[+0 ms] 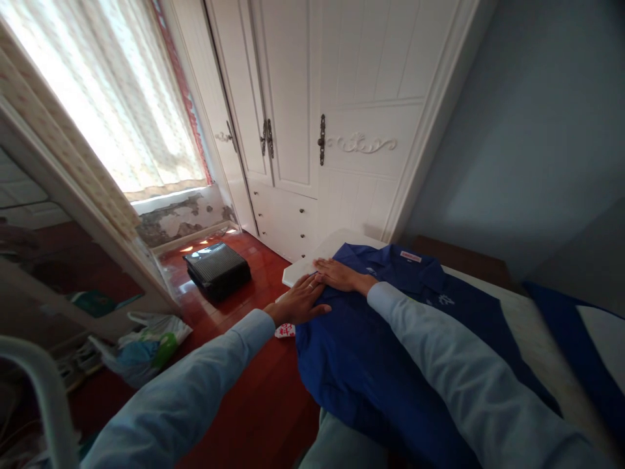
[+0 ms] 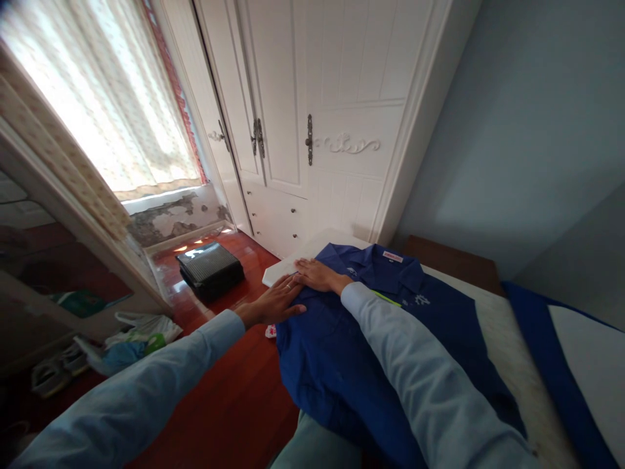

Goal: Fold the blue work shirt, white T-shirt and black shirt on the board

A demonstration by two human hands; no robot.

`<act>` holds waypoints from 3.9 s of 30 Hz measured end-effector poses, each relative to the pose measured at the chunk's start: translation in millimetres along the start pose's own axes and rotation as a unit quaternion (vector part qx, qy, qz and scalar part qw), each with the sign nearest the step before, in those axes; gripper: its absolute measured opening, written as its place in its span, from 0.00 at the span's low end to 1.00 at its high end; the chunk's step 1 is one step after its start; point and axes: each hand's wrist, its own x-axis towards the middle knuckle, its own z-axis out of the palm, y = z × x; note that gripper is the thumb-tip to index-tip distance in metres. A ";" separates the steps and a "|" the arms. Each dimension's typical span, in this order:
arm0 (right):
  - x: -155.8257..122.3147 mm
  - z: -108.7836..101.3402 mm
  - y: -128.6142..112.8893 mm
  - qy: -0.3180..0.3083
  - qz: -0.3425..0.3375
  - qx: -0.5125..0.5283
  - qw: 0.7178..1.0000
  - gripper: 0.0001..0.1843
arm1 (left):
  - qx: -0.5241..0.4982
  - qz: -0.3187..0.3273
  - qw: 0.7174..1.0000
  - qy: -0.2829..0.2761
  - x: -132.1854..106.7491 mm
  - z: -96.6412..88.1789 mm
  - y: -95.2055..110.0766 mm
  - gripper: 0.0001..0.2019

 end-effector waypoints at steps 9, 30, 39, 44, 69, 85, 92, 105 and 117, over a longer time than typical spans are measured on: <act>-1.5 -3.3 38.6 0.019 0.071 -0.034 0.997 0.37 | -0.010 -0.013 1.000 -0.004 -1.0 -3.0 2.8 0.39; -25.0 -16.7 38.5 0.074 0.083 -0.029 0.993 0.41 | -0.022 -0.020 0.999 -0.017 -0.4 -4.2 2.3 0.40; -127.4 -20.9 -49.3 0.022 -0.055 -0.021 0.998 0.42 | -0.013 -0.009 1.000 -0.023 0.1 1.3 -5.9 0.39; -177.8 -15.1 -45.5 0.022 0.042 -0.036 0.998 0.42 | 0.031 0.011 0.998 -0.054 17.6 -22.5 -2.0 0.41; -258.4 -24.4 62.5 0.007 0.109 -0.051 0.993 0.39 | -0.029 0.003 0.999 -0.043 180.8 21.3 69.4 0.41; -242.8 -0.2 -58.1 0.050 0.176 -0.020 0.983 0.43 | -0.024 0.063 0.997 -0.043 195.6 25.1 56.1 0.38; -326.3 2.9 -71.5 0.038 0.213 -0.021 0.976 0.39 | -0.033 0.065 0.997 -0.029 197.8 28.8 52.6 0.40; -345.0 14.3 -74.8 0.099 0.267 -0.051 0.957 0.42 | -0.073 0.131 0.984 0.094 127.9 -4.6 83.6 0.28; -397.4 28.6 -71.0 0.116 0.348 -0.060 0.928 0.41 | -0.068 0.164 0.984 0.012 69.9 -1.9 39.9 0.27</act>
